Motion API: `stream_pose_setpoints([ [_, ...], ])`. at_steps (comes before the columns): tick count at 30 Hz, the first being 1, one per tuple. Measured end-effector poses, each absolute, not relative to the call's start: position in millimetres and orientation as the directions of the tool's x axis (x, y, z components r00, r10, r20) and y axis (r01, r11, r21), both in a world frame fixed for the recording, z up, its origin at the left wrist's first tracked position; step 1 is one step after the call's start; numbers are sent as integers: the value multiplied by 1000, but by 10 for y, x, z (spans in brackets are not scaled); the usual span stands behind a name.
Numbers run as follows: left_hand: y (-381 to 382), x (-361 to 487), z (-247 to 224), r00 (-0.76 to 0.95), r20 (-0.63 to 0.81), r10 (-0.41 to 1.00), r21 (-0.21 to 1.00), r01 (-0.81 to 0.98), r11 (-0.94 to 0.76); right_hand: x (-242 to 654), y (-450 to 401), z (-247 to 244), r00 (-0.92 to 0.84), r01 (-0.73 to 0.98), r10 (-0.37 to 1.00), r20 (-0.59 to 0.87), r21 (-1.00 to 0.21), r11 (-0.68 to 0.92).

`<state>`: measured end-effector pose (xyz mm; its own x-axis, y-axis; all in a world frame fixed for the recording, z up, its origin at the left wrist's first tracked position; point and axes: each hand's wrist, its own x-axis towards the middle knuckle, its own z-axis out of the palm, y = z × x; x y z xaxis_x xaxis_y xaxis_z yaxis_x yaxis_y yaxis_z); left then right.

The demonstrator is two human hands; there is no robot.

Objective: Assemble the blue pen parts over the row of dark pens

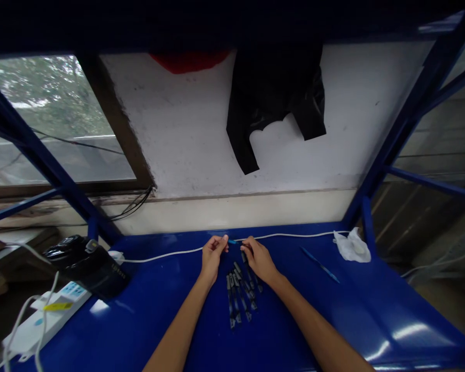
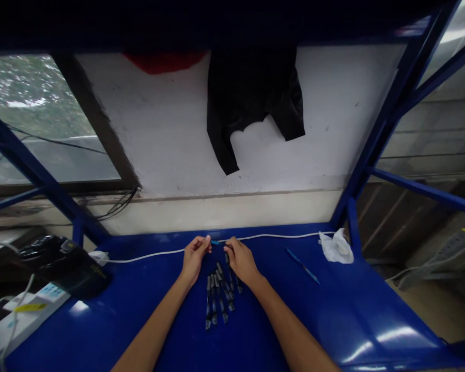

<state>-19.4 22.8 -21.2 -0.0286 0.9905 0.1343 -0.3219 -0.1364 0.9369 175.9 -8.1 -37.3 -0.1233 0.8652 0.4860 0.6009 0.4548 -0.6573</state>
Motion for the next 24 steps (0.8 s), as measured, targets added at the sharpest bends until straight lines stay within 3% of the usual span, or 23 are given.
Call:
stream_pose_setpoints([
  [14, 338, -351, -189, -214, 25, 976, 864, -486, -129, 1743, -115, -306, -89, 651, 864, 495, -628, 426],
  [24, 336, -354, -172, -208, 20, 978, 859, -497, -123, 1745, -130, -275, -86, 648, 864, 496, -631, 427],
])
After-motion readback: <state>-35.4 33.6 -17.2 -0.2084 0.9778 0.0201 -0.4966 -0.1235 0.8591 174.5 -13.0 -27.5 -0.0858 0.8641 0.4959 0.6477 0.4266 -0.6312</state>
